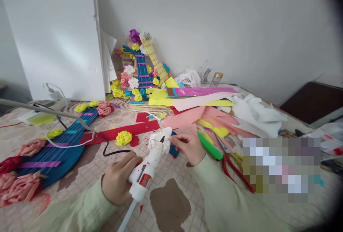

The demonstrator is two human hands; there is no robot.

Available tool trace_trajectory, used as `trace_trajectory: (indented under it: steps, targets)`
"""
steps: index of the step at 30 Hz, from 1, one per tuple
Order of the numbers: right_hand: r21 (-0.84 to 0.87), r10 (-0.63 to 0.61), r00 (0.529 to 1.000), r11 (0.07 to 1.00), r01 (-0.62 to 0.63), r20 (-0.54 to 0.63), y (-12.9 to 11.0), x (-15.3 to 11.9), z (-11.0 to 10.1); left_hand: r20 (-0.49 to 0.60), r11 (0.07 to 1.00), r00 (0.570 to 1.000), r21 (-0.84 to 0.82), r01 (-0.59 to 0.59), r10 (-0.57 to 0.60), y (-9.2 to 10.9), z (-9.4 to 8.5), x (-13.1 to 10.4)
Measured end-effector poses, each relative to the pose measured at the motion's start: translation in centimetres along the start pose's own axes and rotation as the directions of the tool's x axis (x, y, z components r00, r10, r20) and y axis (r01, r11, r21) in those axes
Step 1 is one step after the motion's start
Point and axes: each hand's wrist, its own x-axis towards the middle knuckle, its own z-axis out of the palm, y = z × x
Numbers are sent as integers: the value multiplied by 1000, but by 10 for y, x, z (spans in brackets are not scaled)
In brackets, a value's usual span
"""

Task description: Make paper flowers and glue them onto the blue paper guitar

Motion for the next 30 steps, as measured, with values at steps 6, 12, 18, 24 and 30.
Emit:
trace_trajectory:
  steps: [6,12,18,24,30]
  targets:
    - [11,13,1000,1000,-13,2,-8,-3,1,70,985,995,153,-80,70,-1,-3,-2]
    - [7,23,1000,1000,-23,20,-8,-4,1,96,978,990,169,-122,107,-2,-4,-3]
    - [12,25,999,1000,-26,24,-9,-4,1,91,977,990,172,-123,108,-1,-3,-3]
    - [5,24,999,1000,-24,25,-11,-6,1,113,981,989,162,-111,94,-2,-2,-3]
    - [5,20,1000,1000,-20,24,-9,-5,1,146,985,986,140,-98,78,-1,-3,-2]
